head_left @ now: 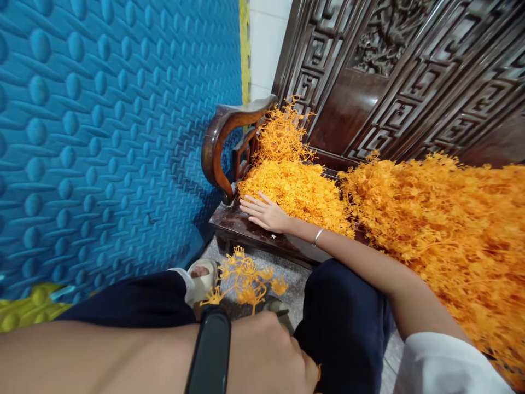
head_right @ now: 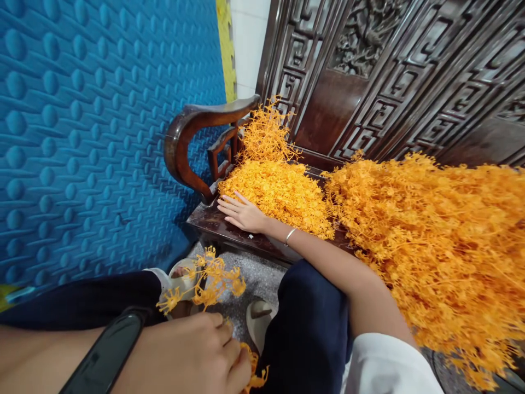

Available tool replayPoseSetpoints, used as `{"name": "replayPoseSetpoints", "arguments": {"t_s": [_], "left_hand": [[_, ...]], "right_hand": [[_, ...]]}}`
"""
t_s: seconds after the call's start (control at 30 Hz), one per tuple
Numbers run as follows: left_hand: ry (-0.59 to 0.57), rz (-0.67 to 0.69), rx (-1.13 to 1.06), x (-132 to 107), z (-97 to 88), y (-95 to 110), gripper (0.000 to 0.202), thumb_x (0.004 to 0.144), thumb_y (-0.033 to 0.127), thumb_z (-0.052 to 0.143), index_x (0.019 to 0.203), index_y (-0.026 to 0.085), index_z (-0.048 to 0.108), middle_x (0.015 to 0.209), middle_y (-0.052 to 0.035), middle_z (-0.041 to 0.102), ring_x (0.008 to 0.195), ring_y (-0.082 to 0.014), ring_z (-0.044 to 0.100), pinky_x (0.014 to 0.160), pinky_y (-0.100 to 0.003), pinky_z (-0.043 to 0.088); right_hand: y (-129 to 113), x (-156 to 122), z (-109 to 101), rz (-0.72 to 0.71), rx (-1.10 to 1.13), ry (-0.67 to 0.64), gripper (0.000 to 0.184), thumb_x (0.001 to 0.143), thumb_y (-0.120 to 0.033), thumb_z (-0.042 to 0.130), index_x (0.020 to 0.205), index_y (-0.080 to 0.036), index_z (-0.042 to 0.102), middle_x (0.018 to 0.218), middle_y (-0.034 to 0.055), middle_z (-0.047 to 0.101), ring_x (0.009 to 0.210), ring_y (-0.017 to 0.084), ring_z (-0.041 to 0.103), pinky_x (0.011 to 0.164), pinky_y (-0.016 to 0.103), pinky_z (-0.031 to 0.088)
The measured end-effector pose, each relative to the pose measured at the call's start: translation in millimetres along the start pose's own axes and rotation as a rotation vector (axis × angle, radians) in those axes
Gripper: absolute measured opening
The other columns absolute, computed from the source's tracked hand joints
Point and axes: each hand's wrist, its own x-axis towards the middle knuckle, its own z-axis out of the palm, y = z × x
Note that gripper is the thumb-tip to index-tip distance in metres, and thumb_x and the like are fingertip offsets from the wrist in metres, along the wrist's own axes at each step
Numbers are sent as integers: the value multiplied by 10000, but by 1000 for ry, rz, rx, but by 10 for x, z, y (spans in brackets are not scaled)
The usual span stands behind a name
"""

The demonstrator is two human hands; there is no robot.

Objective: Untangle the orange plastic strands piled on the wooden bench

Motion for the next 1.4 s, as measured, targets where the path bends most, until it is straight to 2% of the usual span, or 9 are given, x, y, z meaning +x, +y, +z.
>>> {"name": "replayPoseSetpoints", "arguments": {"t_s": [0.13,0.27,0.47,0.67,0.77,0.9,1.07,1.27,1.4], "left_hand": [[-63,36,-11,18,-58,-13,180,774,242,628,902,117,647,679,-38,658,544,-161,562,459,-294,371],[-111,30,-46,48,-111,-28,128,772,187,622,870,109,650,674,-38,657,547,-147,562,445,-278,357],[-111,66,-14,88,-147,-33,102,769,180,627,846,118,648,656,-30,648,523,-146,544,431,-280,340],[-62,39,-25,44,-124,-31,131,800,241,603,864,131,635,686,-41,654,559,-160,561,474,-283,349],[-23,2,-49,22,-96,-40,118,813,252,590,864,151,624,691,-36,662,576,-159,568,514,-280,353],[-17,-15,-42,42,-110,-56,146,823,283,587,858,148,626,689,-35,665,573,-160,570,506,-290,335],[-48,-15,-52,80,-166,-56,104,812,232,595,843,142,637,697,-26,666,576,-156,579,462,-299,311],[64,26,-35,46,-127,-33,82,776,205,627,833,146,630,641,-10,636,526,-150,542,458,-298,328],[200,105,10,15,-325,-85,128,809,155,556,909,161,634,741,-15,656,600,-144,548,513,-288,393]], "right_hand": [[96,-207,-164,0,-22,42,457,979,-288,285,1426,-194,294,1459,42,341,1395,184,208,1162,489,124],[185,-552,-303,-12,-44,77,480,969,-244,319,1441,-188,252,1464,50,332,1398,182,196,1161,479,142],[200,-998,-253,-141,-58,-125,495,966,-277,326,1442,-163,251,1469,54,320,1390,185,219,1162,426,176],[309,-1017,-128,-111,-74,-131,487,966,-260,319,1434,-140,265,1466,71,325,1391,182,219,1151,428,199],[363,-968,-120,-160,-69,-129,493,960,-249,326,1436,-138,258,1469,72,321,1395,179,204,1152,425,190],[346,-964,-153,-201,-91,-107,484,963,-243,317,1429,-120,274,1464,74,332,1397,182,197,1152,417,190],[265,-1074,-282,-181,-113,-66,483,955,-224,341,1427,-139,283,1452,72,354,1398,181,191,1150,434,186],[208,-1329,-391,-138,-127,-93,501,949,-222,366,1432,-140,263,1457,74,347,1400,182,185,1153,441,179],[237,-1427,-345,-142,-126,-140,484,954,-227,349,1422,-124,289,1455,81,355,1400,179,183,1155,427,179]]}}
